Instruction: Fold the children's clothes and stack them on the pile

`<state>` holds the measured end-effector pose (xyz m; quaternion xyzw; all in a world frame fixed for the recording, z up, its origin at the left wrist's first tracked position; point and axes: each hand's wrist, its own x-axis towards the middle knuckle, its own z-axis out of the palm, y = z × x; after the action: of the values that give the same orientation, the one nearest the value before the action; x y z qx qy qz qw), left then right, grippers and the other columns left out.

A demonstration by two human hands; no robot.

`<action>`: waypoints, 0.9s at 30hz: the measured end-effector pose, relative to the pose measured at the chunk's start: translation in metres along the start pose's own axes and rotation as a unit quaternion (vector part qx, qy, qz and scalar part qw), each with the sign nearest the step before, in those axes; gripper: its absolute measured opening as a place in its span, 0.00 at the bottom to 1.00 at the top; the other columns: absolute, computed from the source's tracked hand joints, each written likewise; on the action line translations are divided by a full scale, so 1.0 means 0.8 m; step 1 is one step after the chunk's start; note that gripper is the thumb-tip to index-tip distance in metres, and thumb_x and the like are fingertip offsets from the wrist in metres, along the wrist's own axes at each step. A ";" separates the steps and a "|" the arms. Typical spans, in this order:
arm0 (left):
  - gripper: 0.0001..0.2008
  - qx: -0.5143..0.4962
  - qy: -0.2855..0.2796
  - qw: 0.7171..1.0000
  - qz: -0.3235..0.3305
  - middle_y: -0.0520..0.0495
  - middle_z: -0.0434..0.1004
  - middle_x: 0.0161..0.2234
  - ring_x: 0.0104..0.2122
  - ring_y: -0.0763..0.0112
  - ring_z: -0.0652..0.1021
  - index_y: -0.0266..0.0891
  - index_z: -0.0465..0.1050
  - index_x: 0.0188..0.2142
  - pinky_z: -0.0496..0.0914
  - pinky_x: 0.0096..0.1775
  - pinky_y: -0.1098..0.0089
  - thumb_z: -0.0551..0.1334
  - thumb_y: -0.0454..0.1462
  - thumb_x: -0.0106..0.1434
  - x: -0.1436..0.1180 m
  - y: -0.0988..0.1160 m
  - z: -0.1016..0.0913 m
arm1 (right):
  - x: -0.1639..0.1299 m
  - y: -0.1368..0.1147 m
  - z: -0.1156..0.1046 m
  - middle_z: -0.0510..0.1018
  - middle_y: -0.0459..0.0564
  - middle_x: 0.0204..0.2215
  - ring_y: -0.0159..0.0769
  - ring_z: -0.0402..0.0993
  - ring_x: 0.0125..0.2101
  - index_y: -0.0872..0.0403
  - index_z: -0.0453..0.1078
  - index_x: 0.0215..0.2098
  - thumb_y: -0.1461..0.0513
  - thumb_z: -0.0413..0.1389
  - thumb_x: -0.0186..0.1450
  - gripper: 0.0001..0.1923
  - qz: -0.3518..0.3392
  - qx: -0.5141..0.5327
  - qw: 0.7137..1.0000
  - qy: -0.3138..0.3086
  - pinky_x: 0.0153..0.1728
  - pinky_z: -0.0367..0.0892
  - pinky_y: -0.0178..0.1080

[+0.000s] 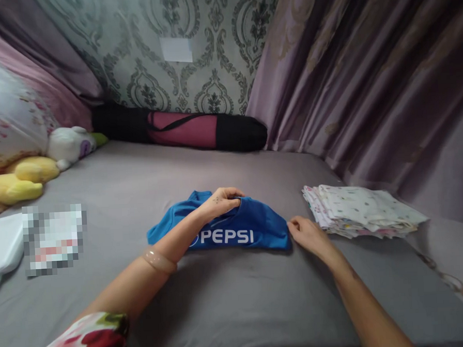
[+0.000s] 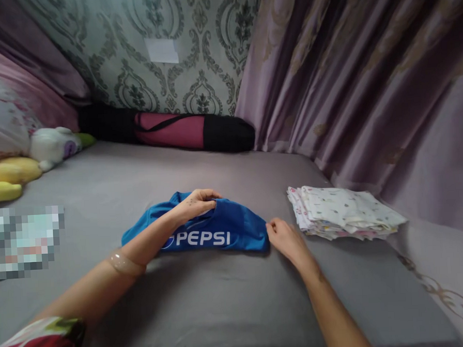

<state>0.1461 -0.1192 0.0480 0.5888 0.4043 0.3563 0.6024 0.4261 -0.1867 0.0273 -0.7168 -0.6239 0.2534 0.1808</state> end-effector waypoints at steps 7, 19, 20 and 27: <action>0.07 0.042 -0.023 0.999 -0.014 0.54 0.70 0.20 0.20 0.77 0.68 0.36 0.75 0.28 0.61 0.24 0.75 0.62 0.38 0.49 -0.005 0.010 0.006 | 0.006 -0.091 0.012 0.77 0.51 0.45 0.38 0.72 0.48 0.50 0.71 0.46 0.58 0.50 0.69 0.12 -0.306 0.075 0.945 0.084 0.51 0.65 0.41; 0.14 0.103 -0.079 0.991 0.028 0.51 0.74 0.24 0.25 0.74 0.72 0.36 0.75 0.29 0.63 0.27 0.74 0.65 0.47 0.56 -0.031 0.036 -0.020 | 0.020 -0.127 0.026 0.80 0.48 0.40 0.39 0.75 0.43 0.51 0.75 0.42 0.54 0.57 0.64 0.12 -0.297 0.128 0.946 -0.017 0.47 0.66 0.39; 0.16 0.096 -0.064 0.993 0.038 0.48 0.78 0.30 0.30 0.70 0.75 0.36 0.77 0.35 0.67 0.32 0.73 0.65 0.47 0.56 -0.034 0.036 -0.027 | 0.023 -0.125 0.027 0.81 0.48 0.38 0.39 0.75 0.41 0.51 0.75 0.41 0.54 0.57 0.64 0.12 -0.283 0.133 0.950 -0.016 0.45 0.67 0.39; 0.17 0.208 0.083 0.972 0.068 0.47 0.79 0.36 0.38 0.66 0.77 0.37 0.77 0.40 0.69 0.40 0.69 0.61 0.48 0.61 -0.079 0.020 -0.109 | 0.043 -0.105 0.040 0.81 0.48 0.32 0.38 0.75 0.34 0.54 0.76 0.35 0.48 0.57 0.62 0.18 -0.218 0.206 0.954 0.002 0.36 0.67 0.37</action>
<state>0.0411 -0.1388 0.0700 0.6959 0.4769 0.3519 0.4055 0.3430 -0.1418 0.0450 -0.5110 -0.6990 0.3297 0.3763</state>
